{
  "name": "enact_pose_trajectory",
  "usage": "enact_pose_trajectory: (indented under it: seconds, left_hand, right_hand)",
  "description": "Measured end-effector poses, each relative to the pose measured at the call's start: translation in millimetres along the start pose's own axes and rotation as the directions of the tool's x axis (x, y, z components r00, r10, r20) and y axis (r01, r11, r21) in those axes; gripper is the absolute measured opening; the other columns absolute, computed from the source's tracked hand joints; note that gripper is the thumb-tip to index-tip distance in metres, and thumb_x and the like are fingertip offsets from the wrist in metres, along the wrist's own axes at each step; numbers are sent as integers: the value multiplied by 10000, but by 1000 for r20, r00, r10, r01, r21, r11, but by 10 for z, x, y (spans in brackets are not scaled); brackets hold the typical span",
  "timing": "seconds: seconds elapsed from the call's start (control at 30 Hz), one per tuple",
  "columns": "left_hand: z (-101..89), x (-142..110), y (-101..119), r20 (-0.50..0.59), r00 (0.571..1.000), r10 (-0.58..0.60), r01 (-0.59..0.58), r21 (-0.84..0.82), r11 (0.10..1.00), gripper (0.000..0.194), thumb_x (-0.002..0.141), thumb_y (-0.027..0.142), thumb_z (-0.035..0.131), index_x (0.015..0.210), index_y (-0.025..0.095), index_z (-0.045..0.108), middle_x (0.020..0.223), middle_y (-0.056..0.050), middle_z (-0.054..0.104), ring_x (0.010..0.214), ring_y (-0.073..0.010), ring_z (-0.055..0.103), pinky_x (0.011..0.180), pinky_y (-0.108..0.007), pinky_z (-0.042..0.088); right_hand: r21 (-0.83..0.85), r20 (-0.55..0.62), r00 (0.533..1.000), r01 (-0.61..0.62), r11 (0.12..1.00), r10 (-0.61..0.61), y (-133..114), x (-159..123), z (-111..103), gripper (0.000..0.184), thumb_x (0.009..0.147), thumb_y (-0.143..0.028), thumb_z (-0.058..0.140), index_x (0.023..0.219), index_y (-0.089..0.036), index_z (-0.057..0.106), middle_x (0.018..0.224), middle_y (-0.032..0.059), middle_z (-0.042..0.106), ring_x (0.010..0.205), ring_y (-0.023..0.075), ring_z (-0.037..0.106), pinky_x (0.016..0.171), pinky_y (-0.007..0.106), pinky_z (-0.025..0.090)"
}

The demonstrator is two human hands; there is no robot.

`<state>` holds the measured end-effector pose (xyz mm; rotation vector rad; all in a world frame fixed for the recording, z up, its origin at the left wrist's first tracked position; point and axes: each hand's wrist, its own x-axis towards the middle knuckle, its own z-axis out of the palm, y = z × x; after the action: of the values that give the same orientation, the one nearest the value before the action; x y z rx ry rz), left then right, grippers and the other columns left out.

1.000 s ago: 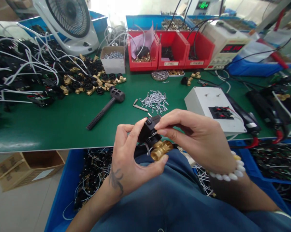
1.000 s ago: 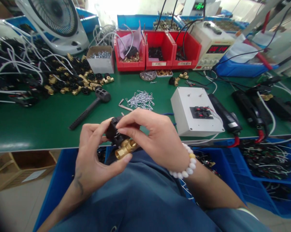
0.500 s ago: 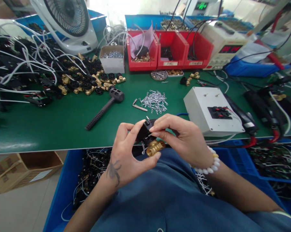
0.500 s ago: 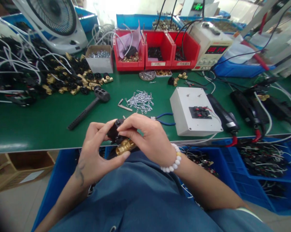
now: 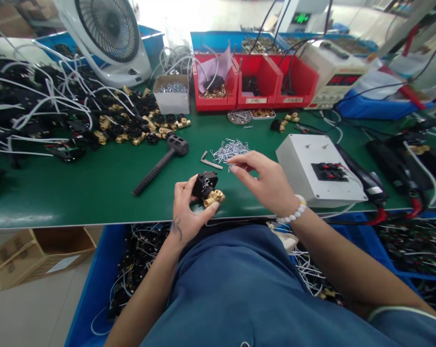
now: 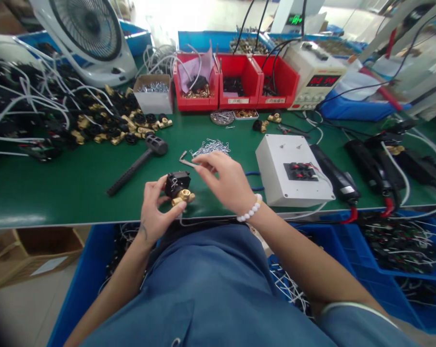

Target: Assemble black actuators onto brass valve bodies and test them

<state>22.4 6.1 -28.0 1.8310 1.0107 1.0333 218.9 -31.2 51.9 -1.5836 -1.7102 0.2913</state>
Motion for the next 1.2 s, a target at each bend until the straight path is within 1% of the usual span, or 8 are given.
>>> enact_pose_trajectory:
  seconds: [0.13, 0.23, 0.37, 0.47, 0.6, 0.83, 1.0, 1.2]
  left_hand:
    - [39, 16, -176, -35, 999, 17, -19, -62, 998, 684, 739, 422, 721, 1350, 202, 508, 1100, -64, 461, 1076, -233, 556, 861, -368, 581]
    - [43, 25, -227, -22, 998, 53, -54, -49, 997, 700, 728, 424, 726, 1356, 214, 500, 1122, -66, 457, 1094, -243, 557, 880, -374, 575]
    - [29, 33, -228, -11, 996, 87, -87, -19, 996, 698, 732, 426, 720, 1363, 232, 494, 1111, -59, 457, 1093, -250, 569, 915, -399, 562]
    - [16, 32, -233, 0, 995, 102, -102, -15, 995, 698, 743, 430, 717, 1367, 214, 492, 1120, -70, 458, 1105, -260, 567, 922, -412, 557]
    - [14, 20, -245, 16, 994, 108, -108, -41, 993, 721, 735, 418, 731, 1385, 226, 485, 1126, -70, 461, 1089, -248, 569, 916, -408, 564]
    - [26, -17, -188, 7, 992, 127, -126, -70, 990, 728, 738, 359, 735, 1402, 226, 466, 1128, -63, 459, 1060, -211, 560, 876, -370, 583]
    - [48, -28, -154, -28, 985, 171, -172, -16, 985, 726, 731, 353, 749, 1390, 231, 470, 1099, -51, 465, 1005, -196, 567, 844, -362, 590]
    - [103, -44, -125, -42, 983, 179, -179, 7, 984, 722, 739, 349, 753, 1394, 236, 473, 1082, -51, 457, 984, -187, 548, 798, -335, 588]
  right_hand:
    - [-32, 303, 949, 106, 994, -91, -527, 714, 361, 286, 976, -213, 572, 1240, -151, 665, 1039, 64, 686, 1011, 164, 624, 952, 284, 455]
    - [-77, 654, 756, 26, 997, 31, -721, 1185, 741, 494, 990, -264, 573, 1468, -197, 469, 1221, 79, 652, 1168, 182, 593, 1033, 299, 434]
    - [-176, 815, 540, -118, 977, 212, -740, 1447, 1206, 450, 961, -406, 621, 1322, -144, 568, 1018, 72, 691, 868, 174, 682, 810, 348, 572]
    - [-230, 813, 483, -244, 942, 324, -705, 1475, 1350, 345, 984, -424, 580, 1120, -112, 633, 994, 60, 670, 840, 146, 664, 775, 335, 582]
    - [-130, 754, 560, -386, 914, 343, -651, 1496, 1114, 306, 1026, -354, 497, 1142, -90, 598, 914, 60, 647, 730, 107, 626, 657, 237, 548]
    - [484, 497, 855, -414, 771, 148, -470, 839, 52, 429, 974, -125, 442, 1396, -136, 370, 859, 19, 607, 644, 76, 551, 591, 190, 478]
    - [207, 290, 940, -244, 947, 179, -280, 70, -410, 301, 925, -448, 611, 986, -154, 604, 628, -39, 462, 508, 65, 396, 458, 213, 311]
    - [361, 89, 959, -282, 889, 268, -218, -319, -546, 440, 995, -608, 427, 941, -197, 576, 527, -50, 383, 419, 80, 324, 392, 247, 235]
